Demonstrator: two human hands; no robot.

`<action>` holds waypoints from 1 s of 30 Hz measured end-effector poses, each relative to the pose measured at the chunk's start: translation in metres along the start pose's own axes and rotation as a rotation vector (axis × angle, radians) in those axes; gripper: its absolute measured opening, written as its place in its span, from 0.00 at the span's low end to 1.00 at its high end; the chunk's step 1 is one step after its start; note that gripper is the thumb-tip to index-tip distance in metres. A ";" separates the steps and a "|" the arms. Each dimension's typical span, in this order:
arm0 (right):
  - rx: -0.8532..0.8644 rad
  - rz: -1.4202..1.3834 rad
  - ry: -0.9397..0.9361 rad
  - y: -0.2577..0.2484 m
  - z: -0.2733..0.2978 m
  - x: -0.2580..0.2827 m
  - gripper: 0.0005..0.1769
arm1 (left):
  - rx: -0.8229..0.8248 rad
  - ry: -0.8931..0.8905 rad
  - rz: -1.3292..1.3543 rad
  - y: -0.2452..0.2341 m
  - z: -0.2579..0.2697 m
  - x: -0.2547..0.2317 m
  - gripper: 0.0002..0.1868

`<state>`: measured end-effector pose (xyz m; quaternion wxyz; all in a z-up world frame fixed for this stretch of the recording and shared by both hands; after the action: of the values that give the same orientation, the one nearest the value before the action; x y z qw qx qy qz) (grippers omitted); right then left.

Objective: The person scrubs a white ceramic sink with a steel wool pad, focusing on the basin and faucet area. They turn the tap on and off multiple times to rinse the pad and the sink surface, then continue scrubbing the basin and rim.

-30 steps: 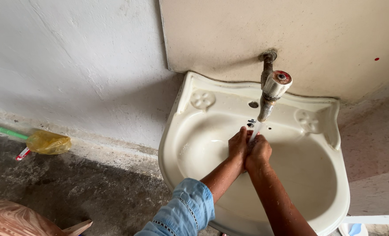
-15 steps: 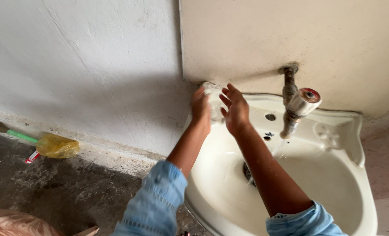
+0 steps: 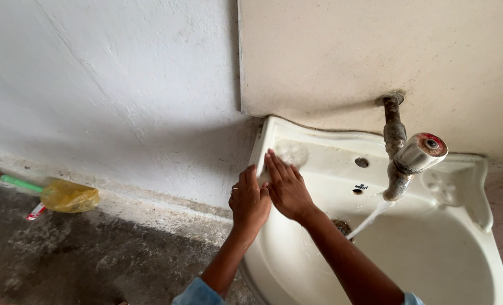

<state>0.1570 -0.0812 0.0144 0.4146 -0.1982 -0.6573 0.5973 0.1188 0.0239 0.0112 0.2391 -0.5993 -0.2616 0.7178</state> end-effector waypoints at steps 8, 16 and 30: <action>0.035 0.080 0.298 -0.015 -0.038 -0.038 0.46 | -0.062 0.036 -0.018 -0.003 0.010 0.004 0.30; -0.124 -0.015 0.992 -0.029 0.060 -0.160 0.44 | -0.172 0.042 0.059 -0.009 0.014 0.009 0.22; 0.012 -0.027 0.139 -0.012 0.012 0.019 0.40 | -0.257 -0.087 0.939 -0.024 0.015 0.051 0.25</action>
<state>0.1396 -0.0763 0.0323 0.4686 -0.2279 -0.6258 0.5804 0.0965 0.0740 -0.0089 -0.1975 -0.6466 -0.0593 0.7345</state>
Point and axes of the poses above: each hand's wrist, its own z-axis away from the middle knuckle, its own y-axis out of the palm, x = y × z, the point moved 10 cm from there along -z, towards the middle knuckle, and after that the axes turned 14 degrees about x, right-handed, at the moved point
